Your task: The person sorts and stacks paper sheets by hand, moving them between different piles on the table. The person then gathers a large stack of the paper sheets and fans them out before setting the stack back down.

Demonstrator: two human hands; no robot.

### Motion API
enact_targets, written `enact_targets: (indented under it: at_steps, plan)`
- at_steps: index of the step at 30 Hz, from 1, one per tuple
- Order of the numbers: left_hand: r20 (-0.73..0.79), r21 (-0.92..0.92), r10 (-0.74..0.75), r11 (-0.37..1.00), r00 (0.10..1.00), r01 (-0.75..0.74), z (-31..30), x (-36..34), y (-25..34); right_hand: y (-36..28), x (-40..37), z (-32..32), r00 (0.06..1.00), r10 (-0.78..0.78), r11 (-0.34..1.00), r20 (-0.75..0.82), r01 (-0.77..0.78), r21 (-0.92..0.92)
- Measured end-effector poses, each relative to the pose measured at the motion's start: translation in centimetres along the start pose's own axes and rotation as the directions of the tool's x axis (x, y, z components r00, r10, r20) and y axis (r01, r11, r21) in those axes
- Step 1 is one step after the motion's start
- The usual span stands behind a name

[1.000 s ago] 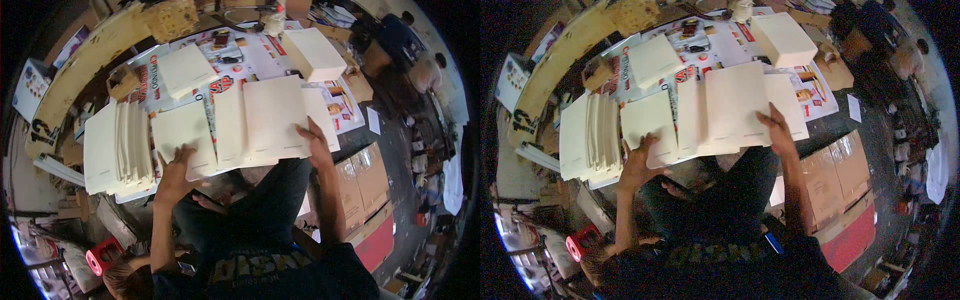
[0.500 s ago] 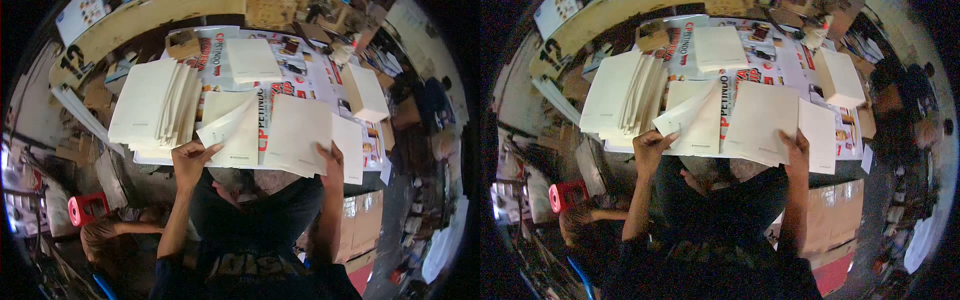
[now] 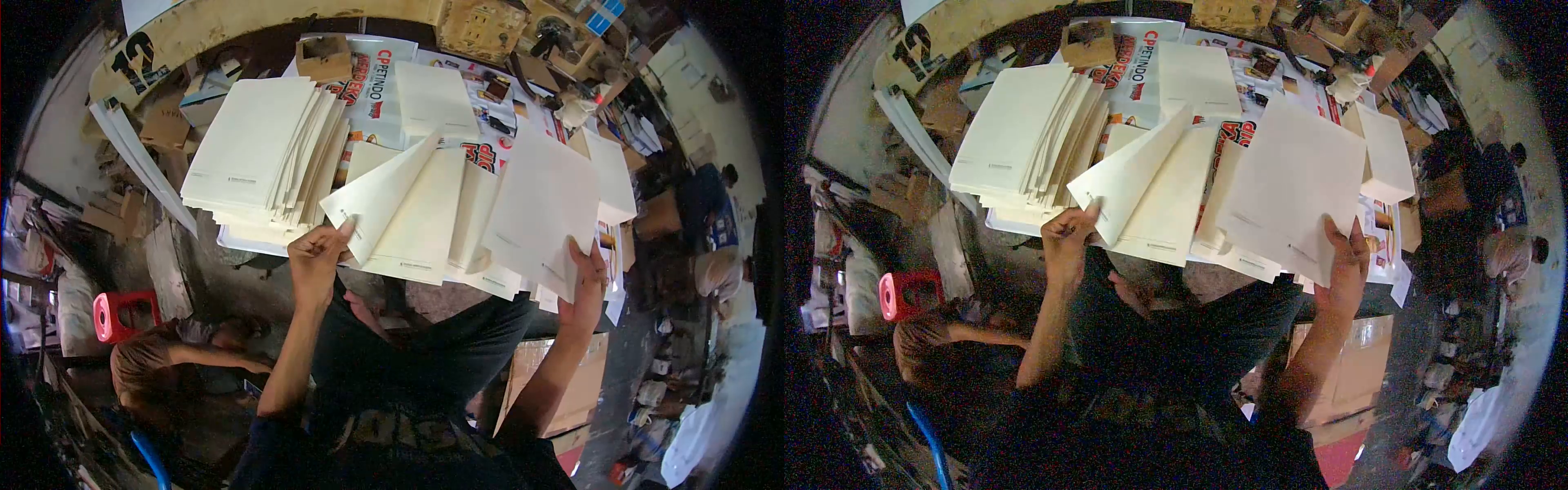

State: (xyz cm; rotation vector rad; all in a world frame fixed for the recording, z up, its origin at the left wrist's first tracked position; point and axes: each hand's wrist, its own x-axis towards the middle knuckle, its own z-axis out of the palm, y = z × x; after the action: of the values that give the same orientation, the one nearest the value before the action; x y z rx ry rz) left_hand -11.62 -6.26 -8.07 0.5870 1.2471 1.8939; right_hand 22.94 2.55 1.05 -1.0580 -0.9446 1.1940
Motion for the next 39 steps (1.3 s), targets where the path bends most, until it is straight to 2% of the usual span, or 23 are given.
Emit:
enact_targets:
  at_steps: [3, 6, 8, 10, 12, 13, 14, 16, 21, 23, 24, 26, 27, 28, 30, 31, 32, 33, 34, 35, 36, 37, 39]
  plan:
    - [0.059, 0.069, 0.037, 0.997, 0.998, -0.041, -2.1, 0.5, -1.9, -1.3, -1.0, 1.6, 0.998, -0.010, 0.984, 0.061, 0.021, -0.176]
    - [0.083, -0.074, 0.159, 0.985, 0.984, -0.153, -2.2, 0.0, -2.0, 0.9, -2.2, 4.1, 0.984, -0.035, 0.924, 0.174, 0.099, -0.369]
    - [-0.004, -0.359, -0.132, 0.925, 0.991, 0.122, 0.7, -0.8, 1.3, 5.2, -2.1, 5.3, 0.974, 0.014, 0.886, 0.226, 0.093, -0.455]
    - [0.159, 0.336, 0.014, 0.939, 0.987, -0.067, -0.7, 1.2, -0.9, 10.9, -0.6, 6.7, 0.932, -0.075, 0.726, 0.354, 0.295, -0.621]
    - [0.331, 0.539, 0.109, 0.794, 0.937, -0.283, 0.2, 1.1, -0.1, 11.5, -1.8, 9.4, 0.896, 0.155, 0.927, 0.417, 0.015, -0.376]
    - [0.323, 0.732, 0.065, 0.615, 0.944, -0.293, 1.1, 1.1, 0.8, 13.8, -1.9, 9.7, 0.898, 0.075, 0.941, 0.435, 0.080, -0.328]
    - [0.321, 0.733, 0.072, 0.613, 0.944, -0.296, 1.3, 1.1, 0.8, 15.3, -1.8, 9.0, 0.895, 0.070, 0.943, 0.440, 0.085, -0.323]
    - [0.422, 0.722, 0.166, 0.533, 0.891, -0.441, 1.3, 1.4, 0.1, 13.8, -3.0, 10.6, 0.831, 0.259, 0.966, 0.492, -0.220, -0.138]
    - [0.422, 0.645, 0.258, 0.588, 0.869, -0.488, 2.1, 0.3, 2.5, 13.1, -4.6, 11.3, 0.866, 0.169, 0.980, 0.470, -0.199, 0.015]
    - [0.075, 0.571, 0.160, 0.803, 0.984, -0.173, 3.3, -0.7, 4.5, 11.6, -5.7, 11.1, 0.843, 0.201, 0.961, 0.499, -0.268, 0.066]
    - [0.121, 0.599, 0.317, 0.732, 0.941, -0.323, 3.1, -0.6, 4.5, 11.4, -6.1, 11.0, 0.849, 0.189, 0.962, 0.493, -0.260, 0.078]
    - [0.169, 0.617, 0.146, 0.756, 0.975, -0.221, 2.1, -0.1, 5.6, 11.0, -7.1, 10.9, 0.843, 0.110, 0.990, 0.526, -0.043, -0.138]
    - [0.180, 0.735, 0.285, 0.597, 0.941, -0.321, 2.2, 0.0, 6.1, 9.8, -7.7, 11.0, 0.807, 0.080, 0.988, 0.585, 0.012, -0.153]
    - [0.206, 0.500, 0.361, 0.760, 0.910, -0.414, 1.8, 0.4, 6.6, 9.6, -8.4, 11.3, 0.807, 0.081, 0.968, 0.584, 0.075, -0.238]
    - [0.172, 0.673, 0.441, 0.600, 0.881, -0.432, 0.2, 2.5, 8.8, 7.9, -9.4, 12.0, 0.739, 0.181, 0.977, 0.650, -0.056, -0.208]
    - [0.217, 0.877, 0.578, 0.239, 0.787, -0.417, -1.8, 4.0, 10.0, 8.4, -9.8, 12.2, 0.649, 0.192, 0.981, 0.736, -0.127, -0.145]
    - [0.265, 0.474, 0.497, 0.679, 0.826, -0.560, -7.0, 10.0, 10.7, 9.3, -10.1, 12.1, 0.558, 0.182, 0.977, 0.809, -0.195, -0.085]
    - [0.290, 0.756, 0.612, 0.325, 0.736, -0.569, -11.3, 15.4, 11.2, 11.0, -10.5, 11.2, 0.477, 0.250, 0.968, 0.843, -0.134, -0.211]
    - [0.065, 0.838, 0.436, 0.464, 0.898, -0.286, -4.4, 10.8, 16.5, 12.2, -11.0, 10.5, 0.409, 0.265, 0.959, 0.873, -0.019, -0.282]
    - [0.146, 0.809, 0.404, 0.477, 0.903, -0.344, -9.5, 17.2, 16.8, 13.5, -11.4, 9.6, 0.339, 0.294, 0.932, 0.894, 0.106, -0.346]
    - [0.226, 0.772, 0.370, 0.496, 0.901, -0.397, -14.3, 23.3, 17.0, 17.0, -12.7, 8.5, 0.415, 0.254, 0.911, 0.874, 0.200, -0.360]
    - [0.257, 0.882, 0.295, 0.318, 0.920, -0.348, -13.5, 23.3, 17.0, 20.8, -14.0, 7.6, 0.478, 0.211, 0.878, 0.853, 0.291, -0.380]
    - [0.209, 0.973, 0.296, 0.032, 0.932, -0.228, -9.4, 20.2, 14.4, 23.3, -15.4, 5.0, 0.543, 0.070, 0.968, 0.837, 0.166, -0.189]
